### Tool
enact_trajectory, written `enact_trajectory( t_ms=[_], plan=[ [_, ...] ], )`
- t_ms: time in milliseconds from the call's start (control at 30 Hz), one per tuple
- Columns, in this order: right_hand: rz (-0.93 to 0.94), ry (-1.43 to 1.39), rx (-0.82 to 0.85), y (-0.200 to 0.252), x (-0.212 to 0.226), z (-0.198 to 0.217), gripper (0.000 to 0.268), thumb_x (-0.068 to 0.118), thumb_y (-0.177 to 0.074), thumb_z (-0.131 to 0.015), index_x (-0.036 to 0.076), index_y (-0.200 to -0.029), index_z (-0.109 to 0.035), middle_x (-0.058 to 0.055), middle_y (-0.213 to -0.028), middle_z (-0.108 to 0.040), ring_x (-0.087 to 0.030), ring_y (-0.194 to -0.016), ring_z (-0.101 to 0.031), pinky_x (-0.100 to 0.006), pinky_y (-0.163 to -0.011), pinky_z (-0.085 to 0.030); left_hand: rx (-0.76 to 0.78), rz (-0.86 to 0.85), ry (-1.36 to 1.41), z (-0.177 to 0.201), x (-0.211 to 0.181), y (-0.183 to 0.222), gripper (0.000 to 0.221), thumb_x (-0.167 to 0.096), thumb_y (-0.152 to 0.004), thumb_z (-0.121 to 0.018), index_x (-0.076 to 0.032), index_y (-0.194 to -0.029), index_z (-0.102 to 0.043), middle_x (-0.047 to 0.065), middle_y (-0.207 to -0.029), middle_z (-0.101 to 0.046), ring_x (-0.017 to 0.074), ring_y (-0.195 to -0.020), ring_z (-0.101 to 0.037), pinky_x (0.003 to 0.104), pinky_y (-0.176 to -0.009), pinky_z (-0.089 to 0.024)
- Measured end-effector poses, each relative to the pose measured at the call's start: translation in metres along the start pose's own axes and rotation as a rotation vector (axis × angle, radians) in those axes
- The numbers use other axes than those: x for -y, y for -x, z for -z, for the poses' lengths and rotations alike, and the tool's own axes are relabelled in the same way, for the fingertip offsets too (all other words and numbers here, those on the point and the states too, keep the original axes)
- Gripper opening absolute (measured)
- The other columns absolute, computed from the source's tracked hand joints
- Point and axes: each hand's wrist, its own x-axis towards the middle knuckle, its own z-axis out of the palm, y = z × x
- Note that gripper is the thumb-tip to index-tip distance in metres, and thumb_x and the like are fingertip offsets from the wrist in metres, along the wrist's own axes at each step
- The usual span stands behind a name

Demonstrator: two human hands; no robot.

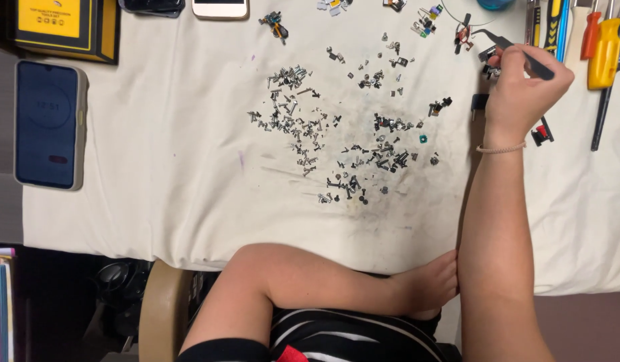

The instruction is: Sorting and categorizing small electronic components and screws from a mixed pile using tweezers on a repair bench.

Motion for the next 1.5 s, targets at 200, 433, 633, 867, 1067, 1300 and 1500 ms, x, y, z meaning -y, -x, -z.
enact_trajectory(
  t_ms=[200, 433, 633, 867, 1067, 1300, 1500],
  plan=[
    [0.155, 0.193, -0.003, 0.002, 0.004, -0.001, 0.024, 0.002, -0.084, -0.058, -0.001, -0.075, -0.080, -0.006, -0.069, -0.074, -0.015, -0.070, -0.071, -0.028, -0.070, -0.060, 0.047, -0.043, -0.011, 0.007, 0.005, 0.000, 0.058, -0.043, -0.092, -0.040, -0.014, -0.137, -0.063, 0.005, -0.144, -0.062, 0.0312, -0.141, -0.050, 0.058, -0.132, -0.021],
    [0.248, 0.156, 0.006, 0.013, 0.007, -0.015, 0.011, 0.000, -0.094, -0.070, -0.004, -0.097, -0.080, -0.014, -0.088, -0.073, -0.024, -0.090, -0.067, -0.035, -0.076, -0.057, 0.019, -0.039, 0.017, -0.003, -0.001, -0.001, 0.047, -0.032, -0.094, -0.042, -0.016, -0.129, -0.068, 0.001, -0.133, -0.068, 0.0292, -0.134, -0.057, 0.061, -0.131, -0.023],
    [0.351, 0.118, 0.462, 0.046, 0.039, -0.058, 0.020, 0.018, -0.111, -0.067, 0.003, -0.112, -0.081, -0.006, -0.097, -0.075, -0.024, -0.099, -0.066, -0.044, -0.099, -0.036, 0.011, -0.032, 0.011, -0.007, -0.005, 0.000, 0.041, -0.030, -0.095, -0.046, -0.019, -0.127, -0.070, -0.002, -0.130, -0.070, 0.0254, -0.129, -0.059, 0.058, -0.126, -0.032],
    [0.259, 0.210, 0.566, 0.064, 0.048, -0.077, 0.012, 0.021, -0.106, -0.070, 0.014, -0.104, -0.080, 0.002, -0.100, -0.074, -0.019, -0.109, -0.066, -0.048, -0.111, -0.016, 0.089, -0.055, 0.115, 0.004, 0.003, -0.001, 0.047, -0.035, -0.090, -0.047, -0.021, -0.128, -0.069, -0.002, -0.122, -0.074, 0.0212, -0.123, -0.062, 0.057, -0.125, -0.030],
    [0.305, 0.180, 0.508, 0.065, 0.044, -0.081, 0.010, 0.012, -0.104, -0.073, 0.009, -0.096, -0.080, -0.002, -0.097, -0.076, -0.021, -0.106, -0.069, -0.049, -0.115, -0.015, 0.062, -0.068, 0.104, -0.008, -0.003, -0.001, 0.046, -0.040, -0.089, -0.049, -0.020, -0.125, -0.071, -0.003, -0.116, -0.075, 0.0210, -0.114, -0.065, 0.053, -0.118, -0.038],
    [0.203, 0.152, 0.161, 0.021, 0.005, -0.014, 0.009, 0.006, -0.099, -0.077, 0.009, -0.091, -0.081, -0.004, -0.098, -0.076, -0.022, -0.100, -0.069, -0.048, -0.117, -0.028, 0.038, -0.064, 0.026, 0.003, 0.002, 0.002, 0.054, -0.037, -0.091, -0.042, -0.013, -0.133, -0.065, 0.007, -0.138, -0.066, 0.0289, -0.133, -0.058, 0.059, -0.127, -0.030],
    [0.111, 0.276, -0.174, -0.009, -0.024, 0.060, 0.019, 0.002, -0.080, -0.064, -0.001, -0.068, -0.079, -0.002, -0.060, -0.060, -0.014, -0.066, -0.051, -0.029, -0.062, -0.040, 0.182, -0.120, -0.097, 0.017, 0.006, 0.000, 0.063, -0.048, -0.097, -0.028, -0.017, -0.144, -0.056, 0.004, -0.152, -0.054, 0.0287, -0.145, -0.044, 0.056, -0.129, -0.018]
  ],
)
